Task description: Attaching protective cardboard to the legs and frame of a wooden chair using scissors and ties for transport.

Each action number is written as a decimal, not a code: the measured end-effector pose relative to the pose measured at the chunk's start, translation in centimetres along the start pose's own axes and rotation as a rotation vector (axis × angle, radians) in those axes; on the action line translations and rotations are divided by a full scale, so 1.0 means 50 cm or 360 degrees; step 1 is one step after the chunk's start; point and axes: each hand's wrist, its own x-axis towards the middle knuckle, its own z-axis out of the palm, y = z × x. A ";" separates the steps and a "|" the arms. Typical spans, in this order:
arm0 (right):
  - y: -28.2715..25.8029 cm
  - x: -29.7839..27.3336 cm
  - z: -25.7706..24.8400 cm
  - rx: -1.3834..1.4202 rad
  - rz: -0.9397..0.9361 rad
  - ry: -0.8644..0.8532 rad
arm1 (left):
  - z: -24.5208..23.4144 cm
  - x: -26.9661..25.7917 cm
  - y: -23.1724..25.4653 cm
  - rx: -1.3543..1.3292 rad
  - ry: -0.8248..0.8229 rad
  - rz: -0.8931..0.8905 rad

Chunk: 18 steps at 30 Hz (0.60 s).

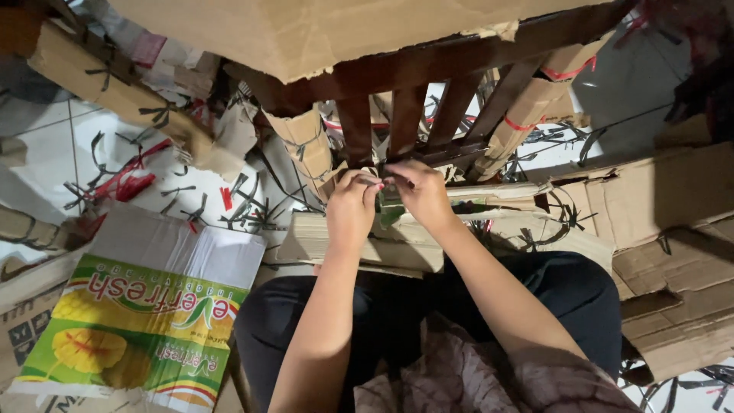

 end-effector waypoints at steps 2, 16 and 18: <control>0.000 0.000 0.004 -0.0006 -0.0024 -0.0001 | 0.008 0.000 -0.010 -0.0020 -0.0016 0.0000; -0.005 -0.015 0.091 -0.0662 0.0351 0.0319 | 0.008 0.020 -0.069 -0.0012 -0.0331 0.0318; -0.013 -0.007 0.102 -0.0650 0.0471 0.0427 | 0.020 0.021 -0.086 0.0245 -0.0459 0.0411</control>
